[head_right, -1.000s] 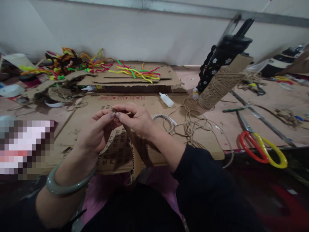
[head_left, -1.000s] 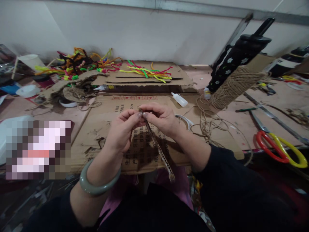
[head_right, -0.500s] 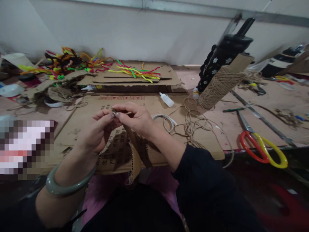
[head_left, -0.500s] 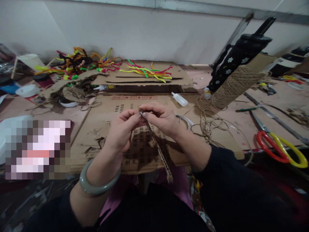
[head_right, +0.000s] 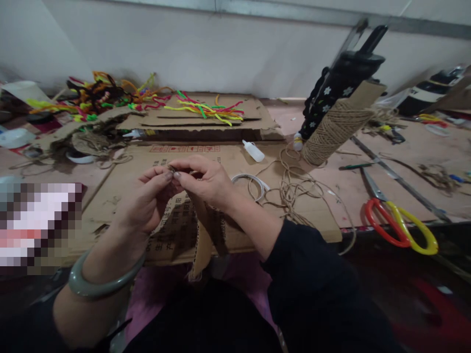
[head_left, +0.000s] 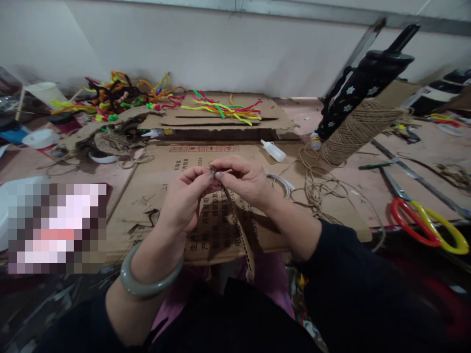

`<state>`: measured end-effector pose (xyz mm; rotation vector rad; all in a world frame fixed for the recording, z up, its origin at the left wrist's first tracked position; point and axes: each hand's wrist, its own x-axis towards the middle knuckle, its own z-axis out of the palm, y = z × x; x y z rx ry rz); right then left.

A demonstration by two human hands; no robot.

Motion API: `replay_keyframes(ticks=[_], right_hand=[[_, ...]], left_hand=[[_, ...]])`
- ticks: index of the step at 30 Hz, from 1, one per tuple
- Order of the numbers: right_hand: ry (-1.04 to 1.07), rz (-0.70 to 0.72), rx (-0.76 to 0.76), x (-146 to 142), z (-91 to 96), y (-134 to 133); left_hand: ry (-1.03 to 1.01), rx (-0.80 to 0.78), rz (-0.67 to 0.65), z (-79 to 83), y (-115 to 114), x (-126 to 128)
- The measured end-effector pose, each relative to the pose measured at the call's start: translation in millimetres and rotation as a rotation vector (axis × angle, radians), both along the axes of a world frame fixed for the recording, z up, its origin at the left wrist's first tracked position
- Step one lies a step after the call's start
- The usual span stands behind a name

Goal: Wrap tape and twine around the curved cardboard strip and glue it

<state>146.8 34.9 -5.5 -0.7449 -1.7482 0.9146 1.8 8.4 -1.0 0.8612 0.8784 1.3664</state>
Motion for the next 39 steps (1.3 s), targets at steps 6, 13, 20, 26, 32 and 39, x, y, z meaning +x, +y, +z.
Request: replay_keyframes(ticks=[6, 13, 20, 26, 32, 39], right_hand=[[-0.025, 0.007, 0.016, 1.1, 0.0, 0.5], [-0.007, 0.026, 0.004, 0.9, 0.0, 0.4], [0.042, 0.049, -0.104, -0.9, -1.7, 1.2], [0.314, 0.0, -0.299, -2.1, -0.7, 2.5], [0.455, 0.022, -0.409, -2.3, 5.1, 1.2], [0.365, -0.006, -0.342, 0.3, 6.0, 1.1]], left_hand=[[0.021, 0.003, 0.018, 1.1, -1.5, -0.1], [0.022, 0.008, 0.031, 3.9, -1.0, 1.4], [0.043, 0.013, 0.044, 2.6, 0.3, 1.3], [0.128, 0.043, 0.161, -0.5, 1.8, 1.4], [0.111, -0.03, 0.008, 1.4, -0.1, 2.1], [0.098, -0.024, -0.018, 1.6, -0.1, 2.6]])
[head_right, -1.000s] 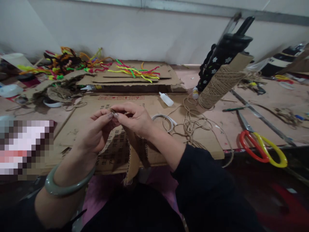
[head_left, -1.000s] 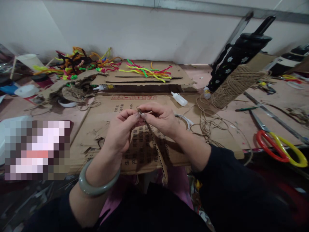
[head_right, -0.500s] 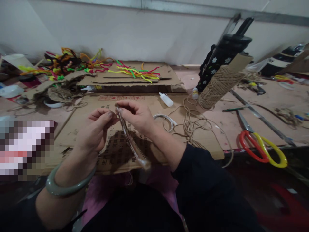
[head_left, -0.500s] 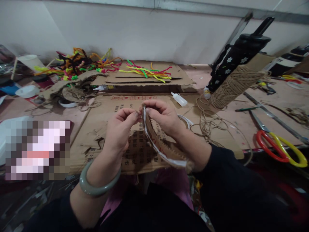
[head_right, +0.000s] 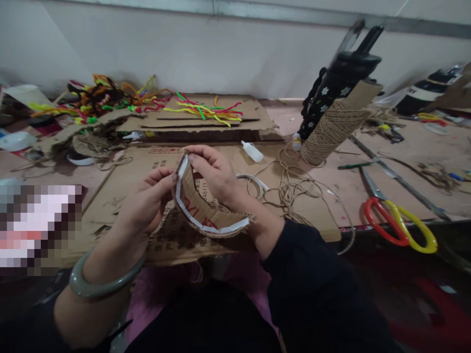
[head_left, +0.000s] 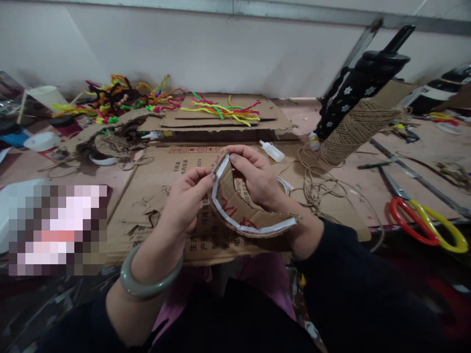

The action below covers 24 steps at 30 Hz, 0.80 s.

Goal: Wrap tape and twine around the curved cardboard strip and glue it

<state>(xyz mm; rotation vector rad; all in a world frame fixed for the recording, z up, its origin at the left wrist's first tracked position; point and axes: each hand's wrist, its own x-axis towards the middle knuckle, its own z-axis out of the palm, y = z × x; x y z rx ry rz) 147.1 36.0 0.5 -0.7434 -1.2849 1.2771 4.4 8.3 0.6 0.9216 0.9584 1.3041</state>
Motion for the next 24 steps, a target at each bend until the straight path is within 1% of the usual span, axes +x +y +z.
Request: replay_keyframes(ticks=[4, 7, 11, 15, 20, 22, 24], right_hand=[[-0.089, -0.036, 0.068, 3.6, 4.0, 1.1], [-0.139, -0.061, 0.074, 7.1, 8.1, 2.4], [-0.198, -0.021, 0.039, 13.1, 13.0, 3.9], [-0.237, 0.013, 0.042, 19.1, 15.1, 5.7], [-0.295, 0.046, 0.023, 25.5, 18.2, 7.2], [-0.328, -0.022, 0.074, 27.8, 20.5, 6.8], [-0.365, -0.14, 0.179, 29.3, 22.2, 5.6]], left_hand=[[-0.008, 0.019, 0.016, -0.2, -0.5, -0.7], [-0.013, 0.017, 0.013, -1.1, -0.9, -1.5], [0.006, 0.008, 0.019, -2.6, -1.3, -2.7], [0.058, 0.025, 0.009, -4.1, -1.4, -3.6], [0.19, 0.099, 0.093, -9.7, 0.8, -5.8], [0.212, 0.123, 0.141, -13.1, 3.1, -7.1], [0.214, 0.156, 0.214, -16.3, 6.0, -8.3]])
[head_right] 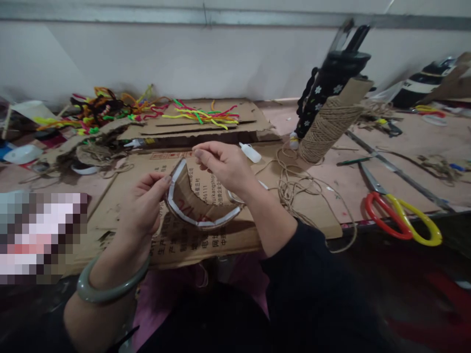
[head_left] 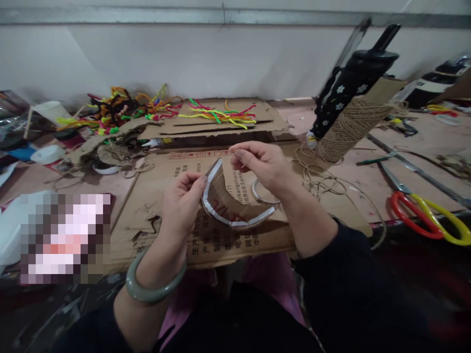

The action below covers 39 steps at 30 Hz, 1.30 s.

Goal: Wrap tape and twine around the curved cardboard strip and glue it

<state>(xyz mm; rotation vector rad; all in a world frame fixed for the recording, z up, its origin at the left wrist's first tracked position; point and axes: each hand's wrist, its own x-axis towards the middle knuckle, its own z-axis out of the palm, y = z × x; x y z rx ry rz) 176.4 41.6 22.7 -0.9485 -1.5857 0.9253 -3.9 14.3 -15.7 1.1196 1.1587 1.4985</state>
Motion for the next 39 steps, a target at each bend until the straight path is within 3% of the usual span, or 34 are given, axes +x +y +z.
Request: replay_keyframes(ticks=[4, 8, 13, 18, 25, 36, 39], right_hand=[[-0.051, -0.148, 0.229, -3.1, -1.6, -4.9], [-0.303, -0.166, 0.355, -14.8, -8.0, -10.9], [-0.614, -0.137, 0.209, -24.6, -8.0, -16.1], [-0.566, -0.097, 0.154, -20.5, -4.6, -17.1], [-0.611, -0.004, 0.191, -20.6, -6.4, -18.2], [-0.786, 0.043, 0.342, -7.4, 0.6, -16.8], [-0.827, -0.022, 0.448, -7.6, -0.1, -18.6]], left_hand=[[-0.049, 0.057, 0.12, -3.3, 4.6, 0.0], [-0.181, 0.06, 0.063, 0.0, 3.8, 4.5], [-0.219, -0.04, -0.097, 8.6, -2.5, 10.1], [-0.13, -0.076, -0.135, 9.8, -3.9, 10.2], [-0.004, -0.023, -0.107, 8.3, -5.7, 6.9], [-0.032, -0.179, -0.167, 17.2, -8.2, 10.3], [-0.073, -0.226, -0.174, 18.1, -8.0, 11.1]])
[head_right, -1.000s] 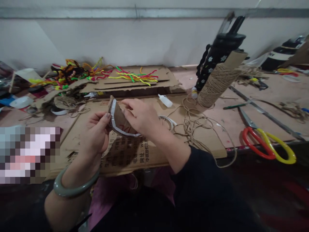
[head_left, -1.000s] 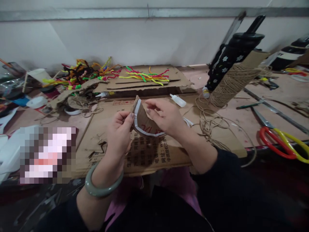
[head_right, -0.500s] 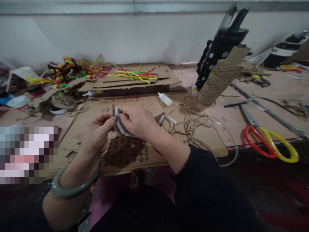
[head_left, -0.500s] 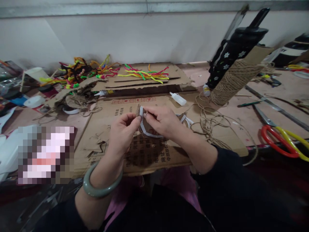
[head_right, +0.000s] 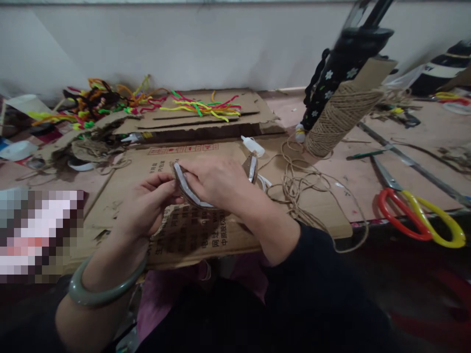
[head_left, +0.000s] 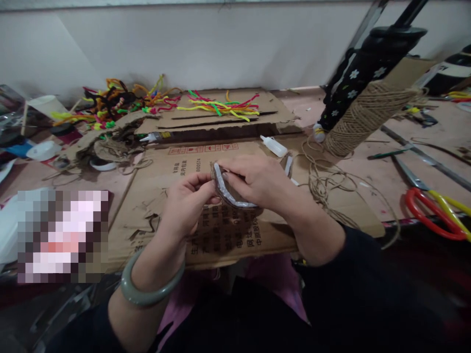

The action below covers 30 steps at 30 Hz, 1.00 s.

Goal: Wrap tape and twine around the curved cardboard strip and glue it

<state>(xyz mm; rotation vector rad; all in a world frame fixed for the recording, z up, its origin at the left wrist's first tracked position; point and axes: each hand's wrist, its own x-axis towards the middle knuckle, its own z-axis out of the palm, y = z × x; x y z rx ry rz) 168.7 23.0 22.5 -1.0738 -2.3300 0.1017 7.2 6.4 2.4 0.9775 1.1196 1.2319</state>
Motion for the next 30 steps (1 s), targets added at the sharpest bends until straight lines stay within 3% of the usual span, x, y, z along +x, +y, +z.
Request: replay_keyframes(ticks=[3, 6, 17, 30], right_hand=[[0.103, -0.111, 0.17, -3.7, -2.3, -5.3], [0.164, -0.152, 0.215, -9.2, -5.6, -12.0], [0.128, -0.138, 0.013, -17.6, -9.3, -14.8], [0.213, -0.112, -0.061, -18.2, -7.6, -11.9]], left_hand=[[-0.034, -0.029, 0.035, -0.2, 0.8, 0.4], [-0.073, -0.018, 0.08, -1.6, 1.4, 0.4], [-0.101, 0.049, 0.079, -1.1, -1.2, 1.6], [-0.073, 0.093, 0.067, -4.1, -2.1, 2.3]])
